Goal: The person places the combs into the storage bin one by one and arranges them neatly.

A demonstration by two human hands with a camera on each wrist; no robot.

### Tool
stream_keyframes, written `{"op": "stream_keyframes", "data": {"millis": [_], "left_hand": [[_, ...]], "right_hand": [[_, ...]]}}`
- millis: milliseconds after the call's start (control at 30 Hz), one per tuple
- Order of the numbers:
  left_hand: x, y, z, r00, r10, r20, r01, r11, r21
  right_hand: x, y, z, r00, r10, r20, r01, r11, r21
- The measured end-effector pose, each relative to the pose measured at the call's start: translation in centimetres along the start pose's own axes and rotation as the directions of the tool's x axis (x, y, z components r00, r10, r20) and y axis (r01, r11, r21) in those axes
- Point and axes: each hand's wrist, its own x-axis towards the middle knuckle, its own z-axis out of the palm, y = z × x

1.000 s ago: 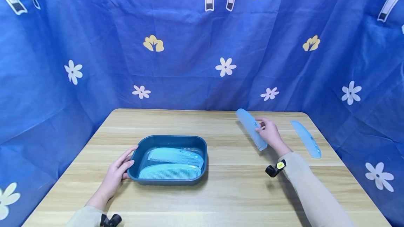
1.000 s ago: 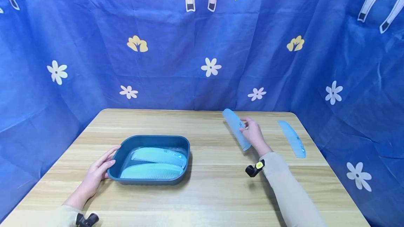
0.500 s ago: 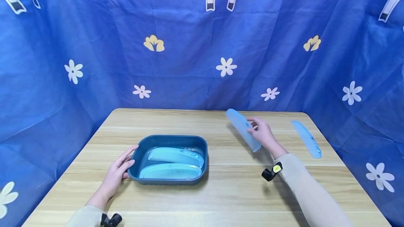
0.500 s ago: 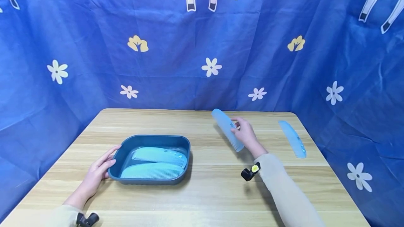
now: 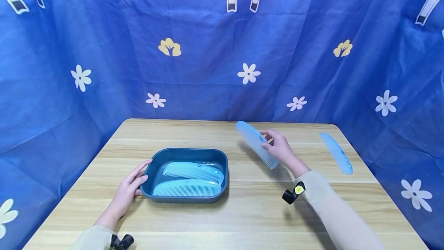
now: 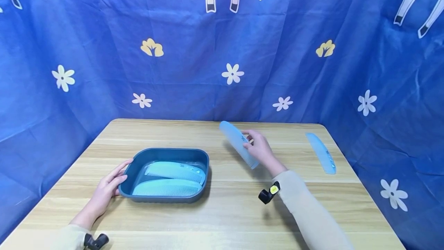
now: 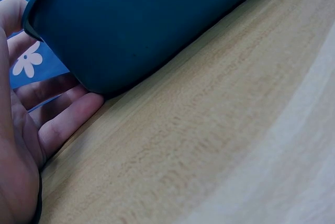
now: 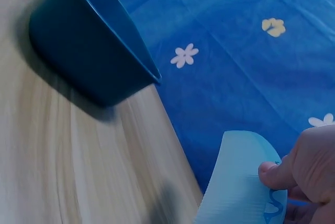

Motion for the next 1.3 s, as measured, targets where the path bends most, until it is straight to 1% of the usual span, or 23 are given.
{"op": "stream_keyframes", "data": {"millis": [67, 233, 533, 667, 833, 1067, 1300], "left_hand": [[0.0, 0.0, 0.0, 1.0, -0.001, 0.001, 0.001, 1.0, 0.001], [-0.1, 0.0, 0.0, 1.0, -0.008, 0.003, 0.008, 1.0, 0.006], [-0.1, -0.1, 0.0, 1.0, -0.001, 0.006, 0.001, 1.0, -0.001], [0.0, -0.1, 0.0, 1.0, -0.002, 0.007, 0.002, 1.0, 0.004], [0.0, -0.1, 0.0, 1.0, -0.012, 0.003, 0.012, 1.0, 0.012], [0.0, -0.1, 0.0, 1.0, -0.019, 0.004, 0.019, 1.0, 0.005], [0.1, -0.1, -0.2, 1.0, -0.008, 0.006, 0.008, 1.0, 0.017]], "right_hand": [[-0.1, -0.4, 0.3, 1.0, -0.019, 0.013, 0.019, 1.0, 0.002], [-0.3, -1.3, 1.0, 0.999, -0.031, 0.03, 0.03, 0.999, 0.027], [-0.4, -2.6, 1.5, 0.998, -0.05, 0.035, 0.05, 0.999, 0.021], [-0.5, -3.4, 1.8, 0.997, -0.074, 0.032, 0.073, 0.997, 0.036], [-0.4, -4.2, 2.5, 0.994, -0.096, 0.054, 0.093, 0.994, 0.054], [-0.3, -5.5, 3.9, 0.991, -0.09, 0.097, 0.084, 0.994, 0.069], [-0.2, -6.8, 5.2, 0.988, -0.088, 0.127, 0.078, 0.994, 0.081]]}}
